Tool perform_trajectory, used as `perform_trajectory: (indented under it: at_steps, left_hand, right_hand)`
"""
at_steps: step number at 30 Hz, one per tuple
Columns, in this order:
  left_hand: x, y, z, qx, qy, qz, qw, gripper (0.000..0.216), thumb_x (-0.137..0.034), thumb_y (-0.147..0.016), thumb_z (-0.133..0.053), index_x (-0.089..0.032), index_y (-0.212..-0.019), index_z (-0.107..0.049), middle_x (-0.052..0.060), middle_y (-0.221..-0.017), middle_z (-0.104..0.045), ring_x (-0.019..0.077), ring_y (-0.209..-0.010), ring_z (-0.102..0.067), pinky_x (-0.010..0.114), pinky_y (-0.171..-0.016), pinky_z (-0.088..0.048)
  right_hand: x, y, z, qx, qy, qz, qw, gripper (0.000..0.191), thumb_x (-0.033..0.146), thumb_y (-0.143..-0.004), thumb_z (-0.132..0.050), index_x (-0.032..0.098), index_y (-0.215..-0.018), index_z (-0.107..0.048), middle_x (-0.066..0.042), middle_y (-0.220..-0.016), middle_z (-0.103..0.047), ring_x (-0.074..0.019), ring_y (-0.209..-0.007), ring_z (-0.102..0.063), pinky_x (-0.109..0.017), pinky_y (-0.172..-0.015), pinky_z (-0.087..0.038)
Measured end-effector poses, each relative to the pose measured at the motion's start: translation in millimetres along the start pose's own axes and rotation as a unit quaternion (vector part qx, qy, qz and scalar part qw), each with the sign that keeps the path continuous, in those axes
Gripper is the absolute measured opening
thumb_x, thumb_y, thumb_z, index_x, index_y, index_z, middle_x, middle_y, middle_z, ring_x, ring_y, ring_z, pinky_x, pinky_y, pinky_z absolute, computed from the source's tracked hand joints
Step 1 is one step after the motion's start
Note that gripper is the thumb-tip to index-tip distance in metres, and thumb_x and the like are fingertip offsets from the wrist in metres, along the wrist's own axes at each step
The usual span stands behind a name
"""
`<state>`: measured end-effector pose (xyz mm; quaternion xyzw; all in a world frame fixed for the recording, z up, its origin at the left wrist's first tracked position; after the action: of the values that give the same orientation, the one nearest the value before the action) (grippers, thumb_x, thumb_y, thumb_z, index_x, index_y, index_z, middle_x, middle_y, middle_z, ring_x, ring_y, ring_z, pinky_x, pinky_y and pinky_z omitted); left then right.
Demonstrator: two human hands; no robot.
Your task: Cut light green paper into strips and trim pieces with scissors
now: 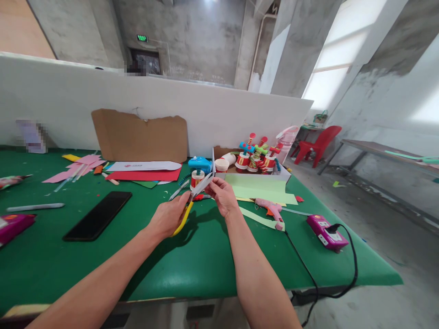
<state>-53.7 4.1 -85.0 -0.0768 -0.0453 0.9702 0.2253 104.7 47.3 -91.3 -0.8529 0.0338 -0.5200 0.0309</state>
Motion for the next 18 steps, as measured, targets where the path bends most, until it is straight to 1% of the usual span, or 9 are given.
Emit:
perform_trajectory:
  at_steps: [4,9,12,18]
  left_hand:
    - [0.3,-0.5,-0.9,0.006,0.0,0.0,1.0,0.035,-0.019,-0.093,-0.034,-0.019,-0.127,-0.041,0.011,-0.113,-0.063,0.0246,-0.091,-0.067,0.035,-0.072,-0.053]
    - [1.4,-1.2,-1.8,0.006,-0.004,0.005,1.0,0.034,-0.019,-0.093,-0.034,-0.019,-0.126,-0.041,0.012,-0.115,-0.062,0.0231,-0.092,-0.067,0.033,-0.073,-0.053]
    - [1.1,-1.0,-1.8,0.002,-0.002,0.0,1.0,0.033,-0.02,-0.093,-0.034,-0.019,-0.125,-0.041,0.012,-0.115,-0.062,0.0232,-0.092,-0.067,0.032,-0.073,-0.053]
    - [1.3,-1.0,-2.8,0.007,0.0,-0.001,1.0,0.035,-0.02,-0.093,-0.034,-0.02,-0.129,-0.039,0.012,-0.115,-0.062,0.024,-0.091,-0.067,0.034,-0.072,-0.053]
  right_hand:
    - [0.4,0.2,0.9,-0.008,0.002,-0.001,1.0,0.037,0.039,-0.047,-0.09,0.02,-0.071,-0.069,0.002,-0.069,-0.069,-0.0114,-0.065,-0.062,-0.025,-0.069,-0.051]
    - [2.1,2.1,-0.1,0.0,0.016,-0.009,1.0,0.035,0.038,-0.05,-0.089,0.02,-0.073,-0.069,0.002,-0.069,-0.069,-0.0115,-0.065,-0.062,-0.027,-0.071,-0.051]
    - [4.9,2.0,1.0,-0.004,0.015,0.0,1.0,0.035,0.039,-0.049,-0.089,0.02,-0.072,-0.069,0.002,-0.068,-0.069,-0.0111,-0.063,-0.061,-0.026,-0.069,-0.05]
    - [7.0,0.3,3.0,-0.003,0.017,0.015,1.0,0.033,0.038,-0.053,-0.087,0.02,-0.073,-0.069,0.003,-0.069,-0.068,-0.0108,-0.063,-0.06,-0.027,-0.07,-0.049]
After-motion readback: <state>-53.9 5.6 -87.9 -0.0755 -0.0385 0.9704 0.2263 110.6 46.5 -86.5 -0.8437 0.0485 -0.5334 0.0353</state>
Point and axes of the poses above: each hand's wrist, its own y-axis away from the middle knuckle, its own z-axis out of the back of the hand, x = y × z, the point moved 5 cm from there along -y, towards the middle knuckle
